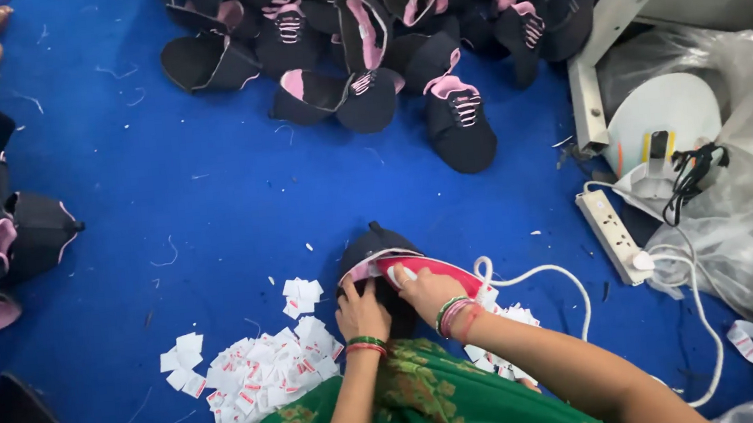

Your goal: The person sits on a blue floor and uses a red electric iron to press small white labels onto the pink inner lining of black caps. They repeatedly pick up a cap, place a label inside, iron it, and then move the finished cap aside to a pile.

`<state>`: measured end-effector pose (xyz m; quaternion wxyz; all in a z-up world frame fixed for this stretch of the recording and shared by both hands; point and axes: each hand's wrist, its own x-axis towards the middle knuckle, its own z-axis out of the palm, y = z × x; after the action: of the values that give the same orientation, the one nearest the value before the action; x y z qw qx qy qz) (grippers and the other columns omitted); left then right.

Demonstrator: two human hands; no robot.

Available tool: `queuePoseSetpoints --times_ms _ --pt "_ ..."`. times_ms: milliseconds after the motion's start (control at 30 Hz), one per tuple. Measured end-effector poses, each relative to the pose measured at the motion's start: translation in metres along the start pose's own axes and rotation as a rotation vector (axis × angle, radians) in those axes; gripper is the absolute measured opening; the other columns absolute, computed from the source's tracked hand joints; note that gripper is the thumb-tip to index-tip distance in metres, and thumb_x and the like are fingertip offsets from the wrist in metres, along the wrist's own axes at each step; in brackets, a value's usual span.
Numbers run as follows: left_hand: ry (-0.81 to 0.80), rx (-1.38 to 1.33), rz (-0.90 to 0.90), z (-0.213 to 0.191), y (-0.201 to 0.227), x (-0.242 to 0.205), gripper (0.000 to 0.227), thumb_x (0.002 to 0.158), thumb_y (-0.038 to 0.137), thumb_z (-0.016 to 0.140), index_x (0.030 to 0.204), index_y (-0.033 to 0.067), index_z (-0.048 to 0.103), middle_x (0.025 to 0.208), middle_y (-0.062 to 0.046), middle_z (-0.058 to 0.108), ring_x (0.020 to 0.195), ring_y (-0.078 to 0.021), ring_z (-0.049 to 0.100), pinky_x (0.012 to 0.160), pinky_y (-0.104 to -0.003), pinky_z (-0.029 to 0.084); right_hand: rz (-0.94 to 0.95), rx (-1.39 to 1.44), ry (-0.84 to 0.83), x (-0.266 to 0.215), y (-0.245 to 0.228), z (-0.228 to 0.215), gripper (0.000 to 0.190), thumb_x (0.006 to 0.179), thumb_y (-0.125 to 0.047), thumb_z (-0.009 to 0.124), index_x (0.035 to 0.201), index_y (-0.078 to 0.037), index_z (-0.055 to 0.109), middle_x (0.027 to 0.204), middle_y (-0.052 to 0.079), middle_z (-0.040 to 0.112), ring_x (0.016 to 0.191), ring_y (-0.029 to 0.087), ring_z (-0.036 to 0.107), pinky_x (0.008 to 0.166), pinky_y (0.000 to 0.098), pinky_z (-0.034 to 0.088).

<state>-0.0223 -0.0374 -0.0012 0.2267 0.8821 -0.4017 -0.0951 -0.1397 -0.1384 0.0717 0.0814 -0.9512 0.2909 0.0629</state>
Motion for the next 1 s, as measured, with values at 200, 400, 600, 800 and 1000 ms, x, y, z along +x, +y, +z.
queuePoseSetpoints --times_ms 200,400,600,800,1000 --pt "-0.322 -0.172 -0.027 -0.079 -0.026 -0.015 0.034 0.092 0.027 0.064 0.125 0.0204 0.070 0.119 -0.014 0.069 0.104 -0.0391 0.067 0.090 -0.051 0.054 -0.032 0.101 0.040 -0.002 0.020 0.005 0.036 0.098 -0.038 0.061 0.123 -0.013 0.057 0.087 0.019 0.073 0.078 0.039 0.072 0.065 0.0520 0.057" --pt "-0.357 -0.352 -0.217 -0.059 -0.070 -0.034 0.035 0.090 0.028 0.063 0.123 0.0225 0.071 0.106 -0.010 0.076 0.098 -0.0337 0.073 0.086 -0.046 0.057 0.055 0.095 -0.120 0.025 -0.021 -0.026 0.051 0.101 -0.040 0.054 0.142 -0.012 0.046 0.086 0.023 0.070 0.078 0.043 0.071 0.066 0.0540 0.057" --pt "-0.169 -0.329 0.006 -0.054 -0.062 -0.019 0.032 0.093 0.026 0.063 0.123 0.0170 0.071 0.105 -0.015 0.073 0.099 -0.0385 0.068 0.084 -0.050 0.054 -0.106 0.224 0.000 0.040 -0.001 -0.012 0.043 0.101 -0.034 0.055 0.134 -0.008 0.050 0.084 0.021 0.072 0.076 0.043 0.072 0.064 0.0549 0.055" --pt "-0.296 -0.317 -0.100 -0.059 -0.068 -0.035 0.033 0.090 0.027 0.064 0.122 0.0214 0.071 0.106 -0.013 0.073 0.099 -0.0356 0.070 0.086 -0.048 0.055 -0.034 0.043 -0.038 0.029 -0.014 0.008 0.032 0.100 -0.032 0.058 0.126 -0.013 0.053 0.085 0.022 0.069 0.074 0.043 0.071 0.057 0.0525 0.057" --pt "-0.238 -0.286 -0.091 -0.082 -0.056 -0.050 0.035 0.090 0.028 0.064 0.123 0.0232 0.070 0.109 -0.012 0.073 0.102 -0.0362 0.068 0.087 -0.049 0.054 -0.076 0.065 -0.047 0.014 -0.015 -0.005 0.038 0.098 -0.031 0.057 0.130 -0.013 0.050 0.077 0.020 0.069 0.068 0.042 0.070 0.056 0.0529 0.056"
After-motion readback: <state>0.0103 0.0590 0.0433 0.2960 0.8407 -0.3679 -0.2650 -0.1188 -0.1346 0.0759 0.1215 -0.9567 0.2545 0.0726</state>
